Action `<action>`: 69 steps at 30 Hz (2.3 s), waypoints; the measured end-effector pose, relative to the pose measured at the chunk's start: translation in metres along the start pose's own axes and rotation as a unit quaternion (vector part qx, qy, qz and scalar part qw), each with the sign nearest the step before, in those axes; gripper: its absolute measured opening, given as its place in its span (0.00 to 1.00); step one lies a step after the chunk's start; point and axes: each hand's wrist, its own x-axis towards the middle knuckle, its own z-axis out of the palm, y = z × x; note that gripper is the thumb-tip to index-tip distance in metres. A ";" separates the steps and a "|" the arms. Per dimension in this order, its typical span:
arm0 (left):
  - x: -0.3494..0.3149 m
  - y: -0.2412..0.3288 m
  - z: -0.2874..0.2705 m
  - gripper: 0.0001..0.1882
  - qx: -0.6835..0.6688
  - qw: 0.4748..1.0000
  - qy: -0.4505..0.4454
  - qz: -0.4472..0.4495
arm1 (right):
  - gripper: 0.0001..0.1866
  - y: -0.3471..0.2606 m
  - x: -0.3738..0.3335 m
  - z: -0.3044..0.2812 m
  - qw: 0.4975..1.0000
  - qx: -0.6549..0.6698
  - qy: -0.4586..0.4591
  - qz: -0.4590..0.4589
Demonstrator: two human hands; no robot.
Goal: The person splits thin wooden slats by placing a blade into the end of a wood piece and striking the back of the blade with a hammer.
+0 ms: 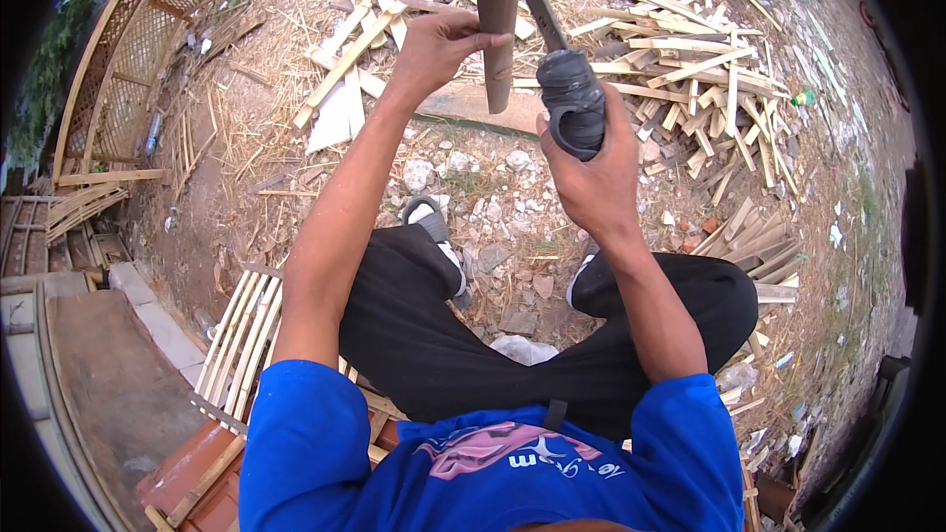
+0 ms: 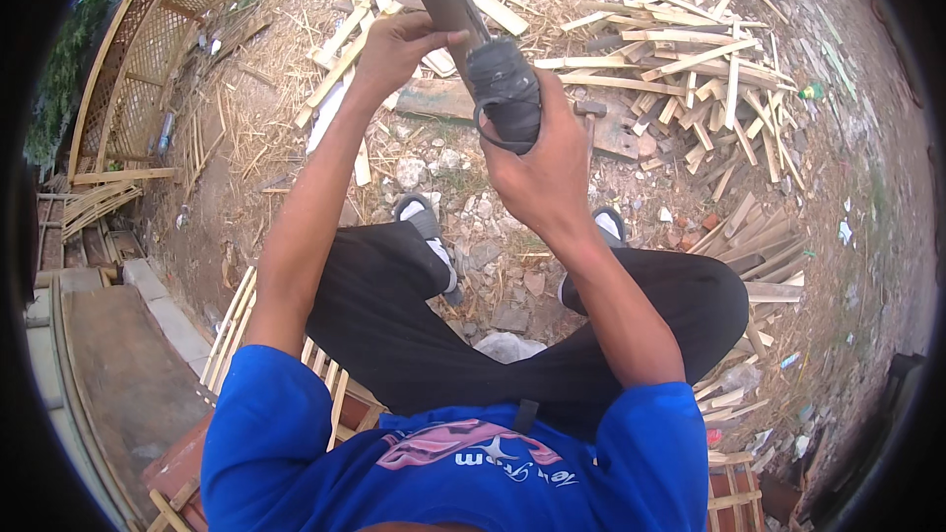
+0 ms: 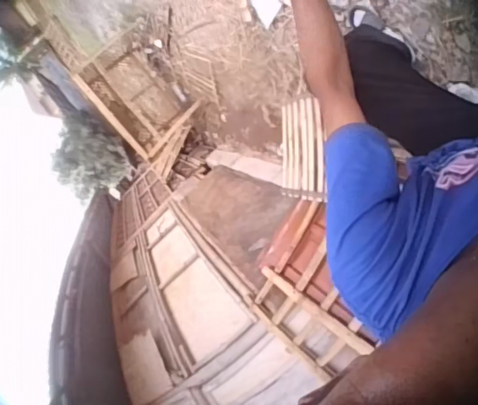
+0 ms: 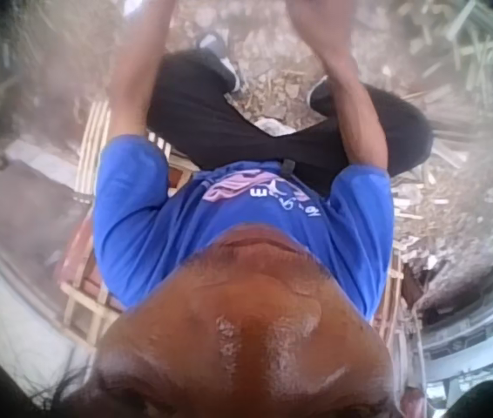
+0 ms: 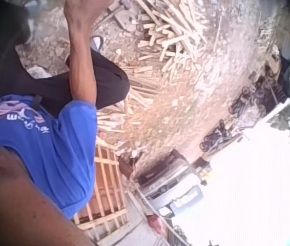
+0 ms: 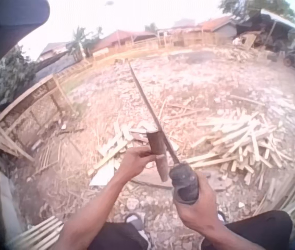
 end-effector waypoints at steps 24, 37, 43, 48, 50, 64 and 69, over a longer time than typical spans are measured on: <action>-0.005 -0.031 0.031 0.20 -0.055 0.997 -0.035 -0.037 | 0.14 0.048 0.000 0.012 0.995 -0.013 -0.085 0.041; -0.018 -0.018 0.038 0.12 -0.162 0.985 0.030 -0.050 | 0.08 0.053 0.005 0.003 0.991 0.037 -0.117 0.063; -0.012 -0.024 0.035 0.12 -0.153 0.987 -0.022 -0.030 | 0.09 0.063 0.007 -0.009 0.968 0.081 -0.172 0.162; -0.010 -0.019 0.040 0.13 -0.137 0.990 0.000 -0.031 | 0.11 0.055 0.001 0.005 0.997 -0.027 -0.064 0.043; -0.010 -0.019 0.041 0.13 -0.144 0.989 0.002 -0.023 | 0.12 0.055 0.000 0.008 0.997 -0.036 -0.057 0.038; -0.008 0.001 0.037 0.14 -0.095 0.995 -0.002 -0.025 | 0.15 0.039 -0.003 0.006 0.999 -0.040 -0.027 0.010; 0.004 0.062 0.004 0.27 -0.043 0.999 -0.015 -0.002 | 0.15 -0.001 0.000 -0.003 0.999 0.029 0.007 -0.021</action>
